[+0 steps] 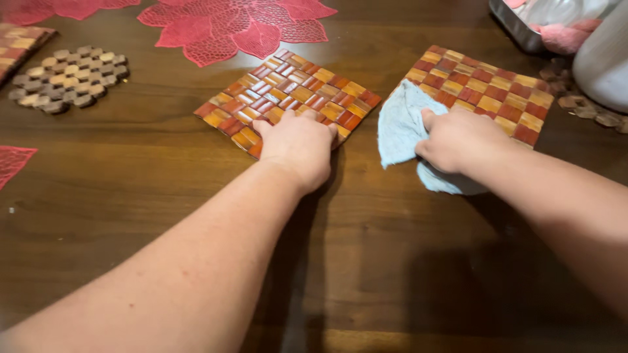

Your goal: The person wipes a wooden dining table with a light blue cloth, removing scattered crumbs. They lift and wipe under woven placemats and red decorative mats, then wipe the mats themselves before placing them back on the table.

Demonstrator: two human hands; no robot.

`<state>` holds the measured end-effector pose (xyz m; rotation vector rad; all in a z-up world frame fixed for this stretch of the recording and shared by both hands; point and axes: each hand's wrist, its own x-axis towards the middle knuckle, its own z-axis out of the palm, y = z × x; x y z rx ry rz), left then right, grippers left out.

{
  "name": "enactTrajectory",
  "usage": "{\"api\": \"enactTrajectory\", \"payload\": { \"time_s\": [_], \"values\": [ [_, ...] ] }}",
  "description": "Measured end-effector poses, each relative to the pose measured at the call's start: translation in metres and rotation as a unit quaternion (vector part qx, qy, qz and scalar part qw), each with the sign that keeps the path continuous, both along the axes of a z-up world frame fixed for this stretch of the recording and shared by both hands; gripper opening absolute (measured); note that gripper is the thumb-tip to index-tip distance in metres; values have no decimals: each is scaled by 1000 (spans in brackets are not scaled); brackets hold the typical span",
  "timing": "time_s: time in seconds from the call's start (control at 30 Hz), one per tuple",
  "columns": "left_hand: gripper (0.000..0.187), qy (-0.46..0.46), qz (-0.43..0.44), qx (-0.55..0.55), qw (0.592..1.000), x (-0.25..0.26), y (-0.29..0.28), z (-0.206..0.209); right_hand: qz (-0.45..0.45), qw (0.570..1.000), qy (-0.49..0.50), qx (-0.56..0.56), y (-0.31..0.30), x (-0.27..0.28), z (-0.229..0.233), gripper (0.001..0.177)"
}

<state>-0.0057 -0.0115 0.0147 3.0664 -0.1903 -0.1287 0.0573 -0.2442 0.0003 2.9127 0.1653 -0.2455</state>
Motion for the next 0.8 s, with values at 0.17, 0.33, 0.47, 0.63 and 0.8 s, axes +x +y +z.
{"api": "enactTrajectory", "payload": {
  "time_s": [0.17, 0.33, 0.47, 0.63, 0.8],
  "values": [
    [51, 15, 12, -11, 1000, -3, 0, -2, -44, 998, 37, -8, 20, 35, -2, 50],
    [65, 35, 10, -61, 997, 0, 6, -10, 5, 996, -50, 79, 12, 33, -8, 48],
    [73, -20, -9, -74, 997, -24, 22, -23, 133, 922, -234, 279, -1, -23, -26, 63],
    [75, -85, 70, -81, 991, -94, 58, -36, 251, 903, -167, 307, 33, -110, -33, 68],
    [66, -126, 158, -73, 977, -165, 102, -39, 455, 813, -74, 356, 106, -214, -32, 75]
  ]
}}
